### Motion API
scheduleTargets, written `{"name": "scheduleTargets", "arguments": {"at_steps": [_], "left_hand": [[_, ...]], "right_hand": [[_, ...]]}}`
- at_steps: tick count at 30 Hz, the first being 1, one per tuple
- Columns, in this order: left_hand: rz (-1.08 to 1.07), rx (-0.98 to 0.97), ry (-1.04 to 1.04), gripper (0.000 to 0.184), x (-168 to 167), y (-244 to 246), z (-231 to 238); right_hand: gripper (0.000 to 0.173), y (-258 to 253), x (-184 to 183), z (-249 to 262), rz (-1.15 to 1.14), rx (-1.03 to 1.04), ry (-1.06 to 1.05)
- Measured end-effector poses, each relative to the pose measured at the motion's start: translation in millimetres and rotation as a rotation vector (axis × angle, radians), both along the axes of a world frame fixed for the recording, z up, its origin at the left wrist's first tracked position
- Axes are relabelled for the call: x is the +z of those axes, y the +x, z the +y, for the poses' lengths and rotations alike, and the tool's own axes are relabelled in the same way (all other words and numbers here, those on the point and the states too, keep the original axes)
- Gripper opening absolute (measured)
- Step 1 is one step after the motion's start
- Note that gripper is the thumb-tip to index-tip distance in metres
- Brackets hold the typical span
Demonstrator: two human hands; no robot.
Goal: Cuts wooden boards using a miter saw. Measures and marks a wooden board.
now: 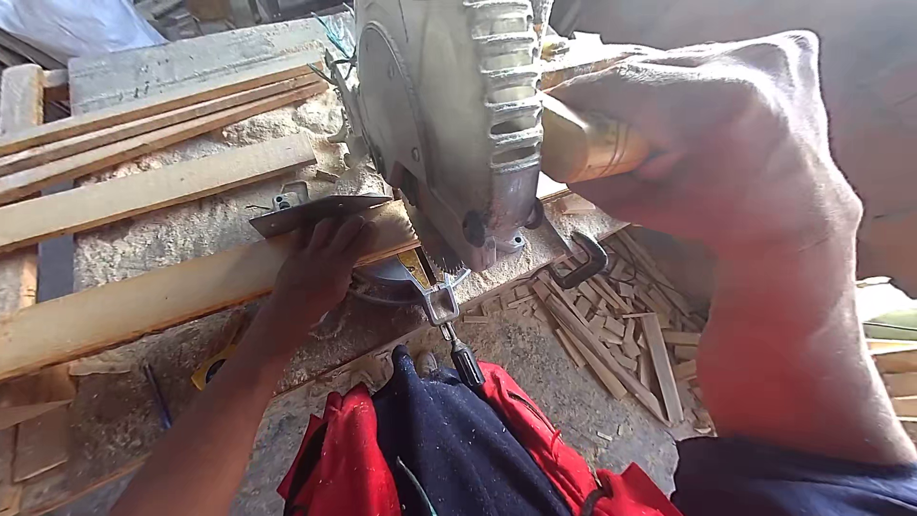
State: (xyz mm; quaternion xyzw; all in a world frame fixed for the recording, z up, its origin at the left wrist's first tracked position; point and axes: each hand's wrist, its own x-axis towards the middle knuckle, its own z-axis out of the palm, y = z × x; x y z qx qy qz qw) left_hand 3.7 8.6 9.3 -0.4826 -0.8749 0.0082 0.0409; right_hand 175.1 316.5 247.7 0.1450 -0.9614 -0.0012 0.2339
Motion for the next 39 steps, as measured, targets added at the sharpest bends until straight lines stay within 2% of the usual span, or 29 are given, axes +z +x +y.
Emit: {"name": "scheduleTargets", "arguments": {"at_steps": [4,7,11,16,20,25,35,39], "left_hand": [[-0.012,0.008,-0.107,0.072,22,1,9],[0.026,-0.07,-0.143,0.073,22,-13,15],[0.11,-0.196,-0.006,0.065,9,-24,4],[0.087,-0.173,-0.006,0.065,9,-21,6],[0.079,-0.18,-0.005,0.068,7,-22,5],[0.086,-0.205,0.057,0.061,4,-24,2],[0.069,-0.198,0.105,0.067,6,-27,1],[0.064,-0.205,0.13,0.061,4,-28,0]], "right_hand": [[0.042,-9,21,-11,-0.262,-0.13,0.02],[0.035,-19,32,-31,-0.419,-0.289,0.05],[0.041,-15,23,-29,-0.251,-0.193,0.046],[0.052,-15,21,-28,-0.237,-0.198,0.066],[0.05,-15,20,-27,-0.207,-0.15,0.096],[0.049,-14,18,-25,-0.161,-0.094,0.129],[0.052,-9,10,-28,-0.131,-0.119,0.13],[0.048,-6,3,-29,-0.109,-0.119,0.114]]}}
